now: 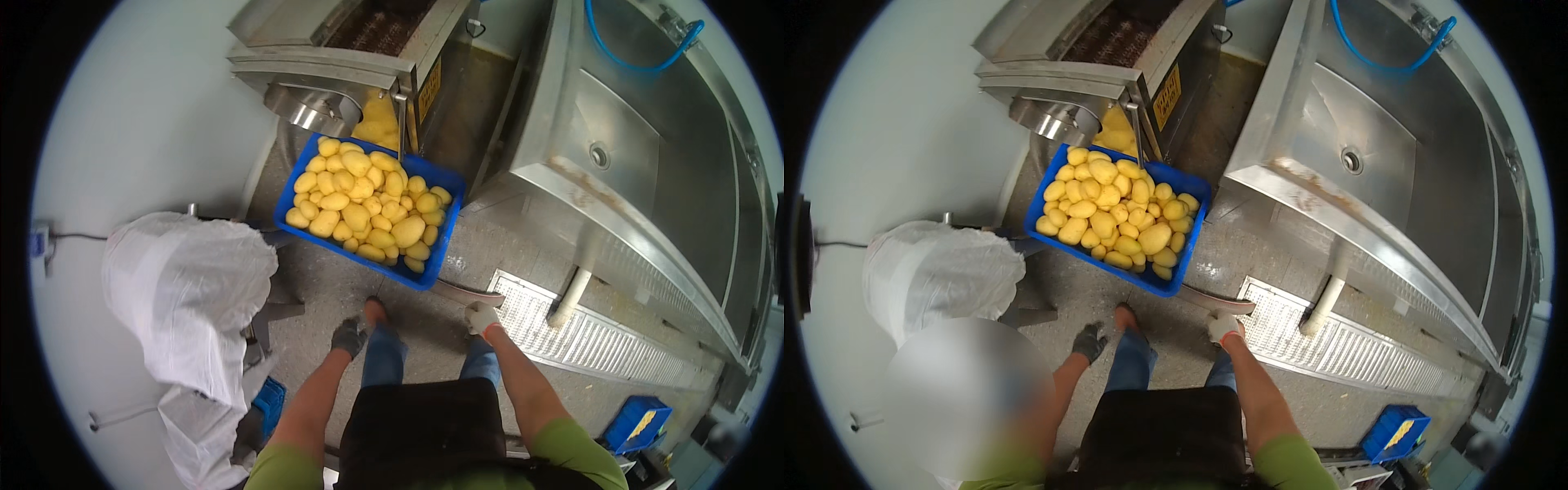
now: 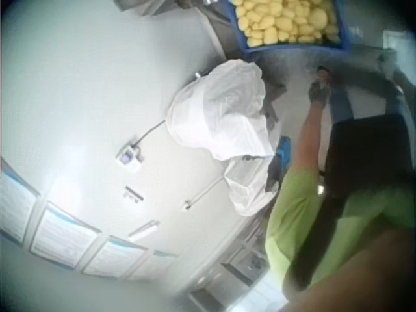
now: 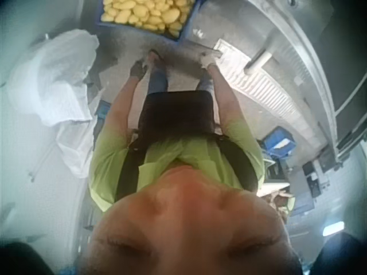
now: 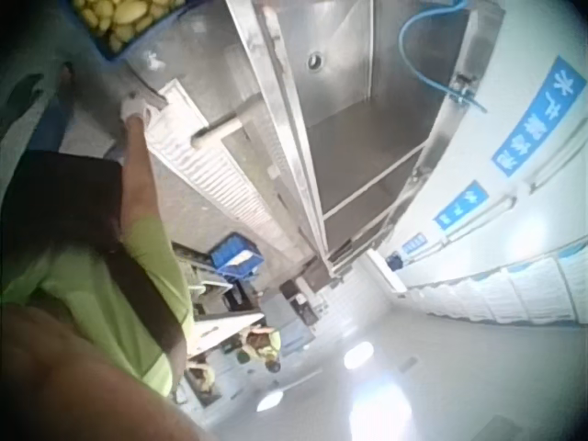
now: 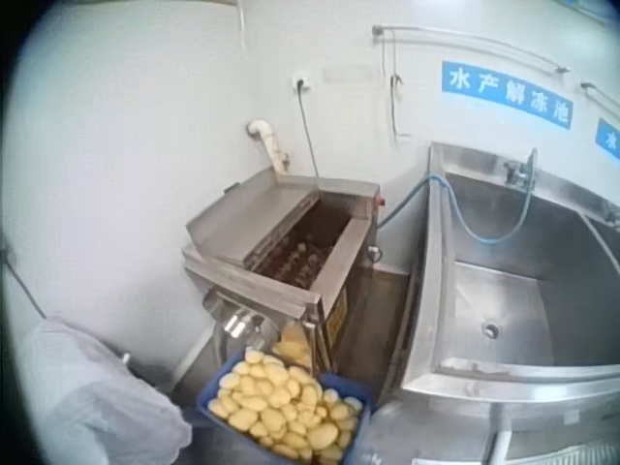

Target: The person peels and cuts potatoes on a white cutting board using a cleaver. They place the cut pieces into a blue bin and later transfer whole peeled potatoes from a blue crate onto the cutting board to continue slicing.

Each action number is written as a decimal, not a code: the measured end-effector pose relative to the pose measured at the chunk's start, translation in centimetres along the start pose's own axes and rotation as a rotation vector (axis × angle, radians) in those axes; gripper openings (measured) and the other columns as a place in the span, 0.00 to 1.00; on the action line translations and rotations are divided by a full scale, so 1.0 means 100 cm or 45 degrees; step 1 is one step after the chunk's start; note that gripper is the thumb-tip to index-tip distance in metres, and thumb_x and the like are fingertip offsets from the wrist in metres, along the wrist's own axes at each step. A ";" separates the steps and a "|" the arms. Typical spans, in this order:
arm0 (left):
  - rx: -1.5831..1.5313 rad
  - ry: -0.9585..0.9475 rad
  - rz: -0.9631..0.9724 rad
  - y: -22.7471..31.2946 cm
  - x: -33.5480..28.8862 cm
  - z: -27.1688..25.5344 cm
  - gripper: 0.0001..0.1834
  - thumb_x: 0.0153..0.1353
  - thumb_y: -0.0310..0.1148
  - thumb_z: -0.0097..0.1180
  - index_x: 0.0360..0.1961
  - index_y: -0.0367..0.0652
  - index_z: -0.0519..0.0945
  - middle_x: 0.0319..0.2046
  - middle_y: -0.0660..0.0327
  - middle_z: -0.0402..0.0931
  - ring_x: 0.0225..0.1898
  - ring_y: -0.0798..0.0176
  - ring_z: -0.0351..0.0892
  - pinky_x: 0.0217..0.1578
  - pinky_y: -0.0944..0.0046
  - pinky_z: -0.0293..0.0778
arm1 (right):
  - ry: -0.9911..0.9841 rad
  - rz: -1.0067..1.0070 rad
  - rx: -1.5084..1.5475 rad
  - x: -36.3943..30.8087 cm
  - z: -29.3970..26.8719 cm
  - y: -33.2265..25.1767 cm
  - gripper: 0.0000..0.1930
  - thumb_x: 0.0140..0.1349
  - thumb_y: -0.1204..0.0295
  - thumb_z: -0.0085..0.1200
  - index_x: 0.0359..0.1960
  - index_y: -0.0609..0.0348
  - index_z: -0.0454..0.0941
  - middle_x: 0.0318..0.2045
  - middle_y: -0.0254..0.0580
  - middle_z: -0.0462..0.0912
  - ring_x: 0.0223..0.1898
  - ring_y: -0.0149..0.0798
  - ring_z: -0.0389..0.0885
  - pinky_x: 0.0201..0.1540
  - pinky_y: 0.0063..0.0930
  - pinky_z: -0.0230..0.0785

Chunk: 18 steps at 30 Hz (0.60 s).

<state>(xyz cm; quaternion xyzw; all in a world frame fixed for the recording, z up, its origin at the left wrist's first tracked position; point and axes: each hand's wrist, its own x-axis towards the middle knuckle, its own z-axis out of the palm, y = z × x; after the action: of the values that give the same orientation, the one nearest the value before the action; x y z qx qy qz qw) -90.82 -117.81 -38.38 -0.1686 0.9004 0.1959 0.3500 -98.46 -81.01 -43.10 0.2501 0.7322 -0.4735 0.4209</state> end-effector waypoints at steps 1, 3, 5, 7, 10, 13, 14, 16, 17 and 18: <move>0.148 0.050 0.064 -0.002 0.030 -0.008 0.31 0.56 0.44 0.58 0.59 0.41 0.70 0.58 0.49 0.69 0.59 0.47 0.68 0.60 0.53 0.63 | 0.000 0.077 0.052 0.002 0.012 -0.007 0.13 0.61 0.69 0.48 0.38 0.69 0.79 0.27 0.47 0.80 0.23 0.32 0.79 0.25 0.29 0.71; 0.482 0.159 0.200 0.006 0.086 -0.031 0.34 0.54 0.44 0.59 0.61 0.44 0.68 0.60 0.51 0.67 0.62 0.47 0.63 0.63 0.48 0.58 | 0.068 -0.125 -0.142 0.056 0.042 0.020 0.14 0.61 0.69 0.49 0.41 0.68 0.78 0.27 0.46 0.80 0.22 0.32 0.78 0.25 0.29 0.71; 0.744 0.196 0.282 0.030 0.122 -0.061 0.34 0.54 0.44 0.59 0.62 0.47 0.67 0.62 0.53 0.64 0.65 0.49 0.60 0.64 0.42 0.52 | 0.076 -0.149 -0.206 0.085 0.069 0.025 0.18 0.58 0.65 0.53 0.44 0.69 0.77 0.31 0.53 0.83 0.29 0.41 0.83 0.32 0.35 0.74; 0.935 0.110 0.335 0.029 0.165 -0.063 0.37 0.53 0.44 0.60 0.65 0.50 0.63 0.64 0.55 0.61 0.66 0.50 0.56 0.65 0.40 0.48 | 0.295 -0.198 -0.495 0.107 0.089 -0.004 0.24 0.55 0.62 0.56 0.47 0.70 0.75 0.39 0.60 0.82 0.41 0.53 0.83 0.44 0.40 0.73; 1.147 0.005 0.505 0.002 0.223 -0.031 0.40 0.53 0.44 0.61 0.67 0.55 0.60 0.66 0.55 0.59 0.66 0.50 0.57 0.65 0.42 0.49 | 0.486 -0.253 -0.313 0.124 0.098 -0.046 0.31 0.52 0.60 0.60 0.53 0.70 0.70 0.46 0.63 0.79 0.48 0.58 0.79 0.52 0.42 0.70; 1.057 0.048 0.654 0.009 0.246 -0.012 0.28 0.53 0.38 0.59 0.58 0.54 0.72 0.56 0.54 0.70 0.58 0.51 0.69 0.60 0.44 0.59 | 0.543 -0.177 -0.199 0.141 0.097 -0.069 0.31 0.49 0.61 0.62 0.52 0.69 0.71 0.43 0.62 0.80 0.48 0.57 0.79 0.51 0.42 0.70; 1.003 0.008 0.616 0.017 0.246 -0.013 0.23 0.54 0.36 0.57 0.54 0.53 0.76 0.52 0.54 0.74 0.54 0.51 0.73 0.57 0.45 0.64 | 0.557 -0.137 -0.171 0.145 0.096 -0.073 0.31 0.48 0.61 0.62 0.52 0.68 0.71 0.43 0.62 0.80 0.47 0.57 0.79 0.50 0.42 0.71; 0.912 0.068 0.630 0.017 0.253 -0.002 0.14 0.56 0.33 0.53 0.44 0.52 0.81 0.44 0.56 0.78 0.47 0.52 0.78 0.51 0.47 0.70 | 0.571 -0.165 -0.088 0.161 0.103 -0.062 0.29 0.47 0.64 0.61 0.50 0.67 0.72 0.42 0.62 0.81 0.46 0.57 0.80 0.49 0.42 0.71; 0.871 0.168 0.679 0.011 0.260 0.004 0.11 0.57 0.33 0.50 0.39 0.51 0.82 0.40 0.58 0.79 0.44 0.53 0.80 0.47 0.47 0.71 | 0.577 -0.182 -0.048 0.166 0.106 -0.055 0.28 0.46 0.65 0.61 0.50 0.67 0.73 0.42 0.62 0.81 0.46 0.56 0.80 0.49 0.42 0.71; 0.823 0.270 0.706 0.000 0.261 0.011 0.10 0.58 0.32 0.48 0.34 0.50 0.82 0.37 0.60 0.80 0.41 0.54 0.81 0.44 0.47 0.72 | 0.579 -0.158 -0.058 0.162 0.108 -0.056 0.27 0.46 0.66 0.60 0.48 0.67 0.74 0.42 0.61 0.81 0.46 0.56 0.80 0.49 0.41 0.71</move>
<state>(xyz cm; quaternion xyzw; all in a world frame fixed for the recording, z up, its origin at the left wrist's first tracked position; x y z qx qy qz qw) -108.42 -121.62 -57.26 0.1785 0.9576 -0.0277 0.2245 -107.08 -93.73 -56.33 0.2951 0.8328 -0.4132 0.2207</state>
